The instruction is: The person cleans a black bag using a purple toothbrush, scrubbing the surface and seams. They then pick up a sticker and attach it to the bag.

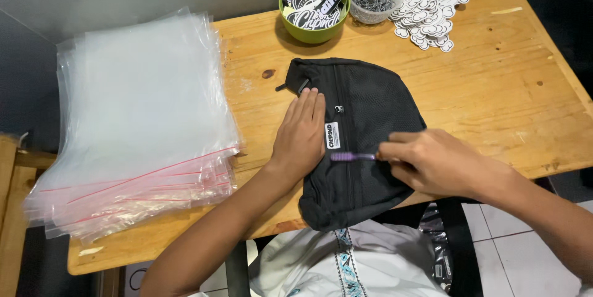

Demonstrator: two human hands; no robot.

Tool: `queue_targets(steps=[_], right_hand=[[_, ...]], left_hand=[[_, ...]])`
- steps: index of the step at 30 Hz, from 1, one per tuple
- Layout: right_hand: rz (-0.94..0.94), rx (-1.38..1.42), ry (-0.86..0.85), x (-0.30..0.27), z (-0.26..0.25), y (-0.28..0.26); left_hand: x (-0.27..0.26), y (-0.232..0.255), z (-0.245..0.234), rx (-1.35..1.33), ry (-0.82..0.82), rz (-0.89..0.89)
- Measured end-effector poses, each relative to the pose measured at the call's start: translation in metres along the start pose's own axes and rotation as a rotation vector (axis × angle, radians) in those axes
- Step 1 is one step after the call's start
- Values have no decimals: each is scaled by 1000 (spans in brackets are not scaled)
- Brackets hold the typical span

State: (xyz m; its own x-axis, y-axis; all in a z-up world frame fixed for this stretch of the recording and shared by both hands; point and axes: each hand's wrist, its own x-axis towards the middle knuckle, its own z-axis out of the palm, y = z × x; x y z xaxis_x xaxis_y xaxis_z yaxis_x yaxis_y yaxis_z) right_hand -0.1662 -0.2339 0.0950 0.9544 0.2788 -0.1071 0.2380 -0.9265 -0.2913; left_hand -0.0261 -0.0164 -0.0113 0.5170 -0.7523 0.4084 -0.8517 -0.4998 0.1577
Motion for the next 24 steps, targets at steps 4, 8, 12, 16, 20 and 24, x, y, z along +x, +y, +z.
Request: queue_targets(steps=[4,8,12,16,20,24], right_hand=[[44,261,-49,-21,-21,8],[68,49,76,-1,-11,35],[152,-119,137,35,-4,73],[200,-295,382,60,-6,83],[153,84,170,71,-11,65],[230,-314,350,67,1,104]], left_hand=[[3,3,-6,-26,-141,-23],[1,21,-18,-167,-65,-74],[1,26,-27,-33,-130,-24],[4,30,-35,-9,-126,46],[3,27,-18,-85,-96,192],[0,26,-14,-133,-133,168]])
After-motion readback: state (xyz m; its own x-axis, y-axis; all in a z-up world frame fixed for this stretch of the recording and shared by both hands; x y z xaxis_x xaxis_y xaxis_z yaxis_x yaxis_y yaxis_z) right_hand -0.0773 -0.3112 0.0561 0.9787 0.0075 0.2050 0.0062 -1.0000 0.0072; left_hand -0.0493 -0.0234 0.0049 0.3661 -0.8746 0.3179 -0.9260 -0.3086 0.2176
